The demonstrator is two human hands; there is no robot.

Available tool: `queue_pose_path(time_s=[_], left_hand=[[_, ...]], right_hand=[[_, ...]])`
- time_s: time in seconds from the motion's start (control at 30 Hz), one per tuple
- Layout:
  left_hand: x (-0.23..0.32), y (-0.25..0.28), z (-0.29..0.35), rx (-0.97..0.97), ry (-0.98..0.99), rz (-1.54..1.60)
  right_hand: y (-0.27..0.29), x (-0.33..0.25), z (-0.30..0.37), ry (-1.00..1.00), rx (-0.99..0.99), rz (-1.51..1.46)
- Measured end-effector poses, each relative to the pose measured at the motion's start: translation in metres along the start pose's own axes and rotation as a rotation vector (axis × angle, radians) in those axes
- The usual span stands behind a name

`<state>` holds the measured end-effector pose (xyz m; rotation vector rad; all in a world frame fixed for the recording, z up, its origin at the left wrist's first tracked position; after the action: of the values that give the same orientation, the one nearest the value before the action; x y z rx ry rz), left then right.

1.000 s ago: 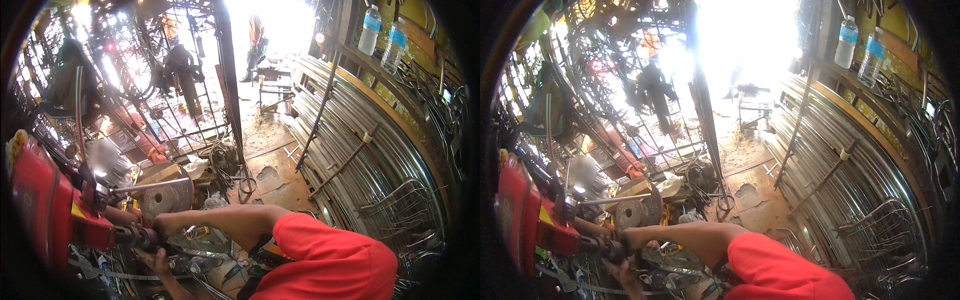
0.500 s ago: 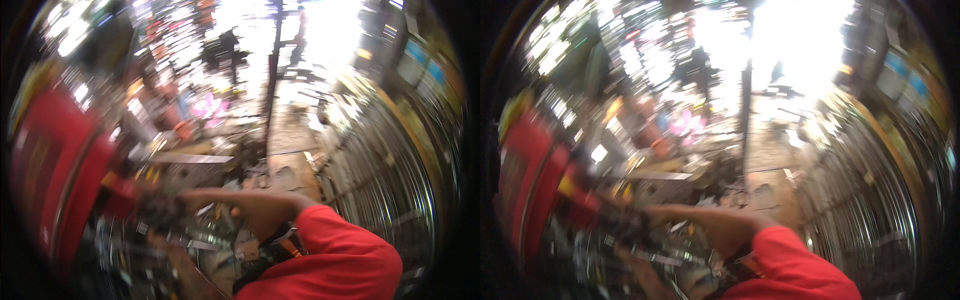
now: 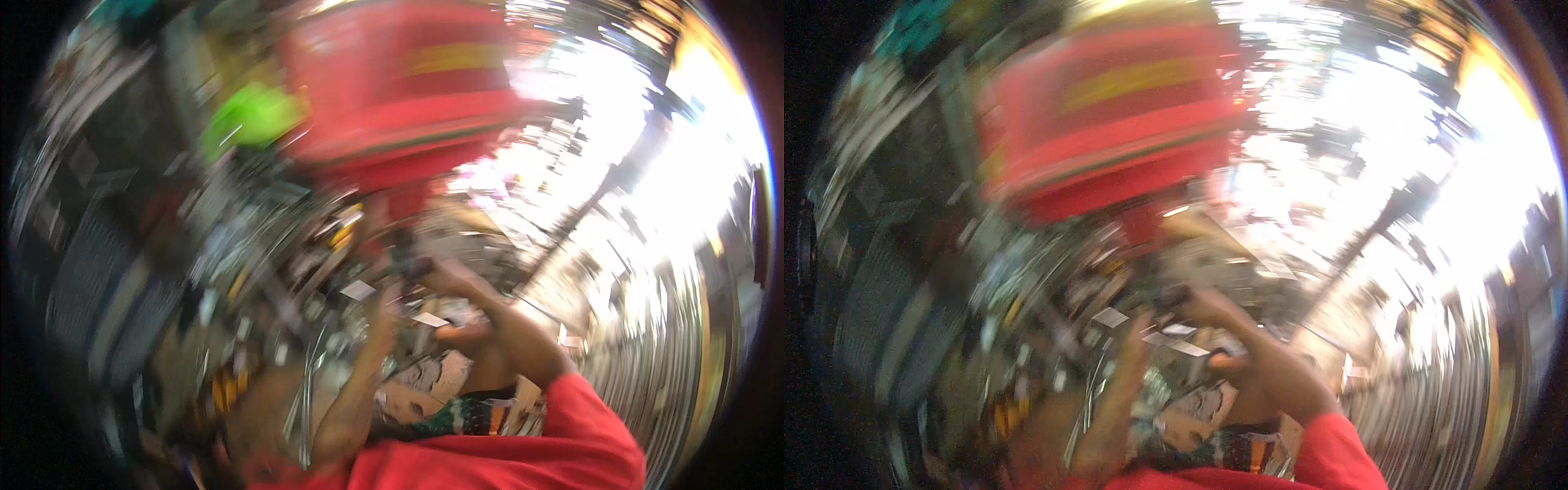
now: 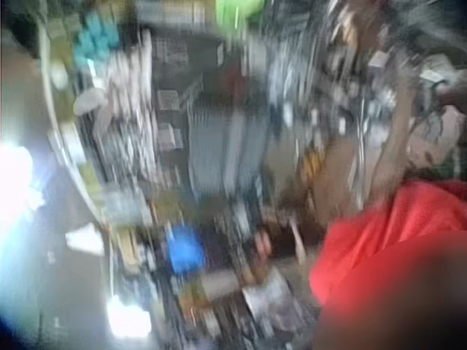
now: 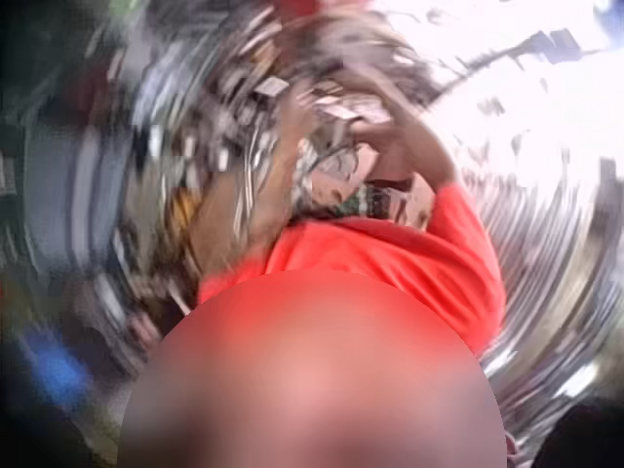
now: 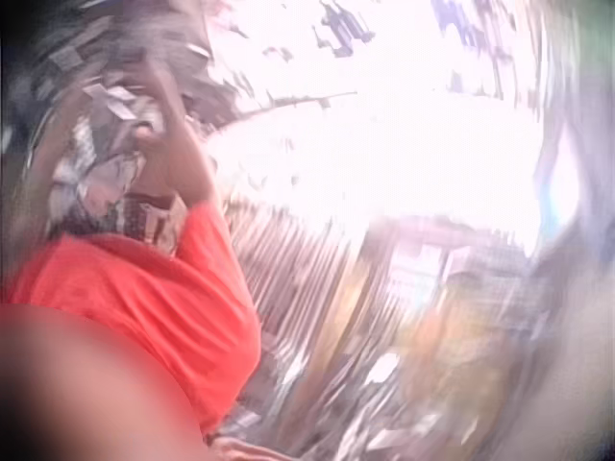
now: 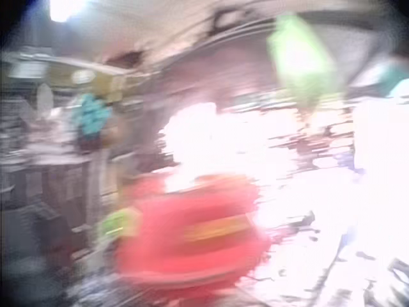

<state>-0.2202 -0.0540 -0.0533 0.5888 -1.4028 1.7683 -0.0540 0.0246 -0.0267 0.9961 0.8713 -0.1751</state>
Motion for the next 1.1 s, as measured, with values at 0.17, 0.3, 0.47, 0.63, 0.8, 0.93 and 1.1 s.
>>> queue_pose_path(time_s=[0.17,0.3,0.47,0.63,0.8,0.93,1.1], left_hand=[[-0.012,-0.011,0.063,0.169,-0.442,0.047],[-0.002,-0.005,0.069,0.271,-0.661,-0.659],[-0.005,0.001,0.055,0.288,-0.799,-1.002],[0.000,0.029,0.036,0.125,-0.180,0.263],[0.025,0.036,0.033,0.045,0.148,0.610],[0.018,0.003,0.056,0.187,-0.219,-0.041],[0.015,-0.030,0.075,0.292,-0.738,-1.081]], right_hand=[[-0.031,-0.013,0.032,0.343,0.270,-0.256],[-0.070,0.015,-0.002,0.076,0.109,-0.347],[-0.052,0.003,0.015,0.234,0.235,-0.333],[-0.060,0.004,0.008,0.353,0.303,-0.320],[-0.063,0.012,-0.006,0.373,0.302,-0.270],[-0.055,0.002,0.001,0.378,0.326,-0.283],[-0.053,-0.001,0.001,0.387,0.347,-0.289]])
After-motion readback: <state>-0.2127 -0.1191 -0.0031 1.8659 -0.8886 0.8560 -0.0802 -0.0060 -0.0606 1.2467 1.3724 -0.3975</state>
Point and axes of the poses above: each hand's wrist, its own z-axis away from the middle knuckle, its own y-axis out of the back of the hand, x = y × z, the point moved 1 cm from there along -z, towards the middle knuckle, and after that the axes turned 10 degrees about z, right-handed, at the moved point
